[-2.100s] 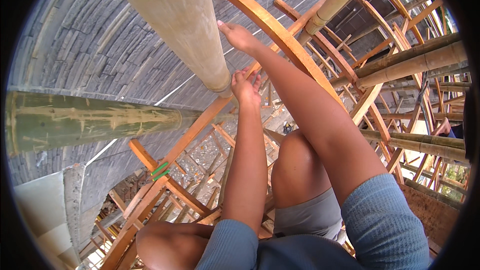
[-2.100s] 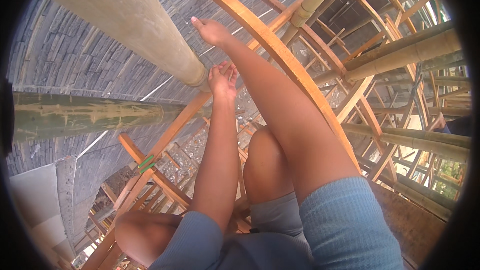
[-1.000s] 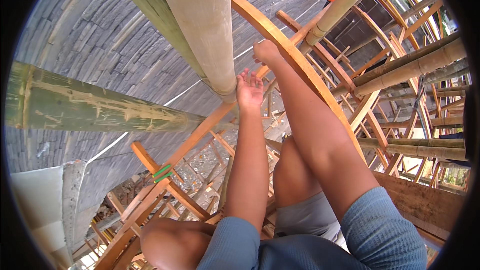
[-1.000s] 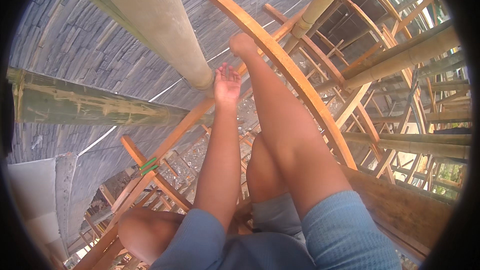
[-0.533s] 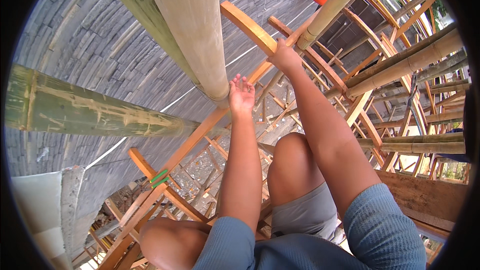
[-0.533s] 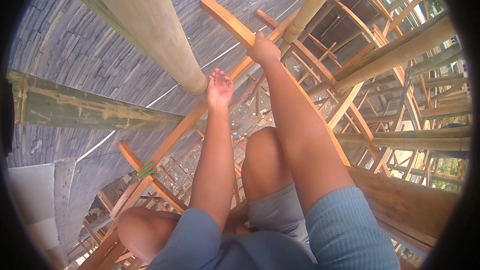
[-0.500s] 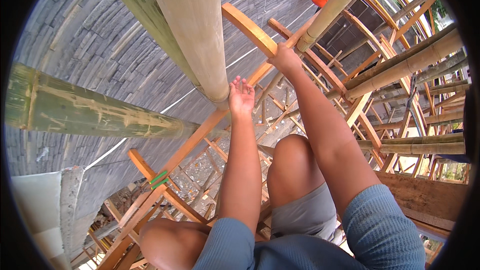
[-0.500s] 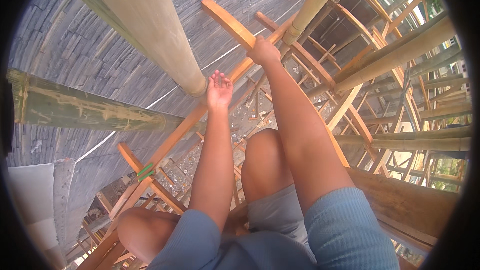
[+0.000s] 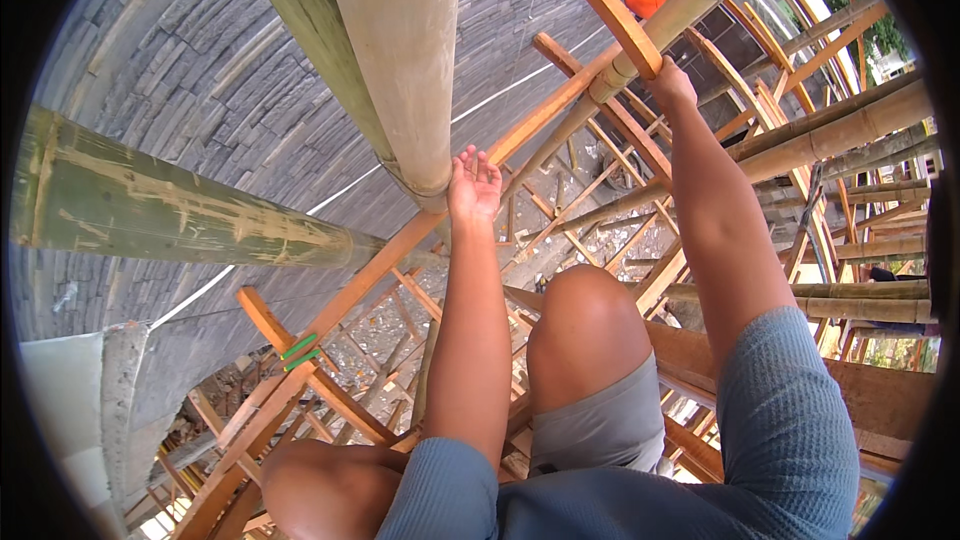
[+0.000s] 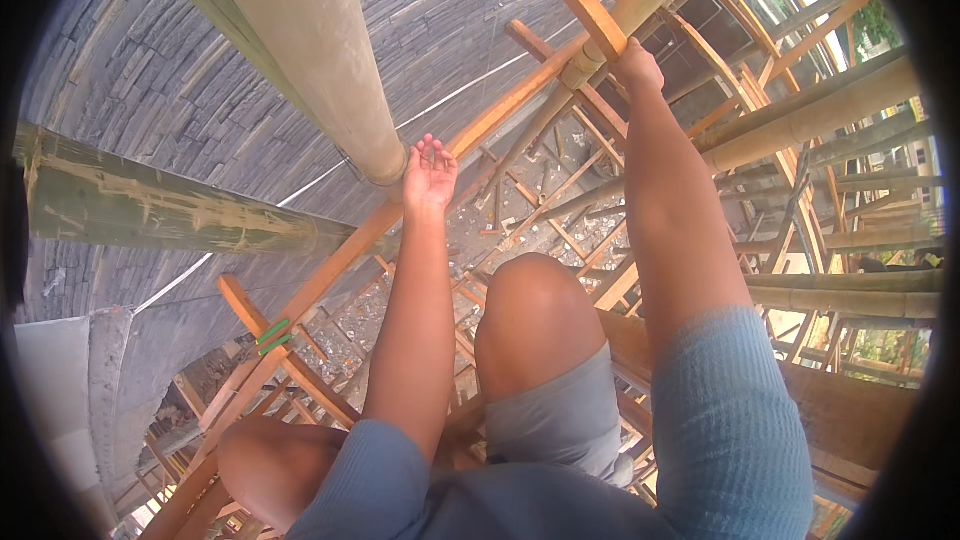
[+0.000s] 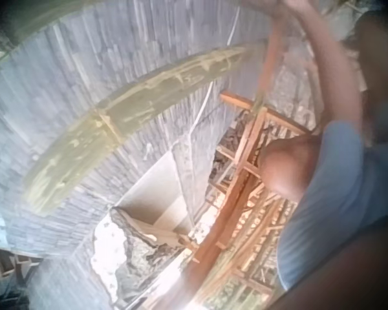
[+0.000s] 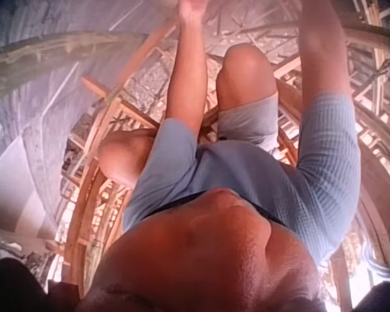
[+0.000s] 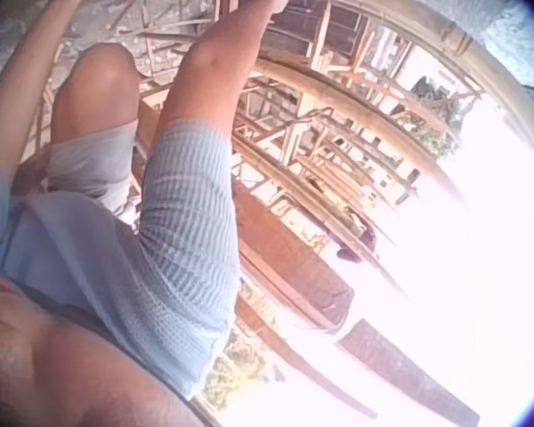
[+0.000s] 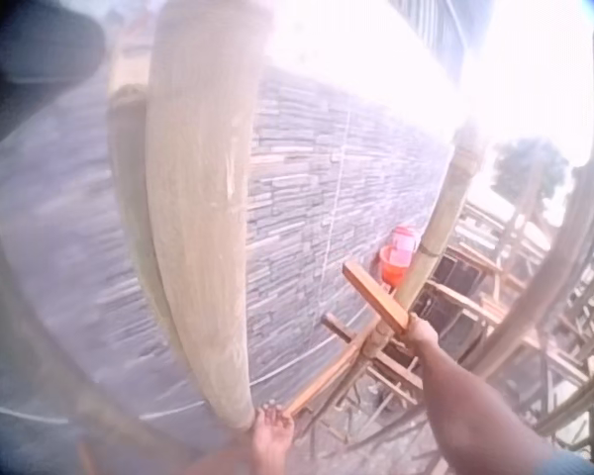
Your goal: The person secures bamboo poles to a wooden scaffolding structure using wire and pliers. They wrap wire around the joints, twist it tight, and cut the excess wire with pliers.
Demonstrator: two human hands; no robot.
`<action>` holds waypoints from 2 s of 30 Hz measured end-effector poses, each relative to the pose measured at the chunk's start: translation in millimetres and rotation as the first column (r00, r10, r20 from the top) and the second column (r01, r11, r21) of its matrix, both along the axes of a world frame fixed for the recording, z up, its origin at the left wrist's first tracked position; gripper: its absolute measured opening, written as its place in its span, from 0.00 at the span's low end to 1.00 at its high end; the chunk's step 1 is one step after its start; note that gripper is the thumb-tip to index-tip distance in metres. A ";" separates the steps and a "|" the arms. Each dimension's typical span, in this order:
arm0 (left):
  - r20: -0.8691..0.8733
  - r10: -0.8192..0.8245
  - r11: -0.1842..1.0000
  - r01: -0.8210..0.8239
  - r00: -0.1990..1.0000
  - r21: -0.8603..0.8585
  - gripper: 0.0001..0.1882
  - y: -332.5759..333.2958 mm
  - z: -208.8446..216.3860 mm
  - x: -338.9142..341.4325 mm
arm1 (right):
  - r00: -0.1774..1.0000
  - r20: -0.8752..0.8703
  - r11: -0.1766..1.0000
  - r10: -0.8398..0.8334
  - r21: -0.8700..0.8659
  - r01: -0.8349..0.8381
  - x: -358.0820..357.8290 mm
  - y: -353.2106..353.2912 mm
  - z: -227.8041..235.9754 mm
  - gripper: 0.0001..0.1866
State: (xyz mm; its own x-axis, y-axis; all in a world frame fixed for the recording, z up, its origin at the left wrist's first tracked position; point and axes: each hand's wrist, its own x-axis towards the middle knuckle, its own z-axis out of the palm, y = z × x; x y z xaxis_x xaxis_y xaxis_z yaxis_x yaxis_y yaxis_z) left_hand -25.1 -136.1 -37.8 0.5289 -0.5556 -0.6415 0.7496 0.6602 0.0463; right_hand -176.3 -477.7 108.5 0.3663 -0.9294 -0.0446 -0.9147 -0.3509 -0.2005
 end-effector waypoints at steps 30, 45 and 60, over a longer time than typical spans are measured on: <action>0.000 -0.132 0.990 0.132 0.991 0.041 0.13 0.3 3.4 -8.6 | 0.962 0.245 0.426 0.124 0.862 -0.275 154.1 243.7 -85.3 0.14; 0.153 -0.125 0.749 -0.008 0.980 0.663 0.19 108.7 28.4 -12.0 | 0.909 0.403 0.331 -0.109 0.877 -0.349 156.2 255.3 -93.8 0.09; 0.380 -0.370 0.773 0.054 0.848 0.632 0.05 105.5 58.4 34.1 | 0.877 0.321 0.075 -0.357 0.946 -0.316 146.8 236.7 -98.9 0.11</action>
State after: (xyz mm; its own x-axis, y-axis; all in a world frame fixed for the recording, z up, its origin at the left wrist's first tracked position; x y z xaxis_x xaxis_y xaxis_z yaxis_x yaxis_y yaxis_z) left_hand 9.0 -30.6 20.6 0.7570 -0.2949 -0.5831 0.6466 0.2094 0.7335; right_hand -29.5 -241.0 9.6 0.6310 -0.1587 -0.7593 -0.6191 0.4868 -0.6162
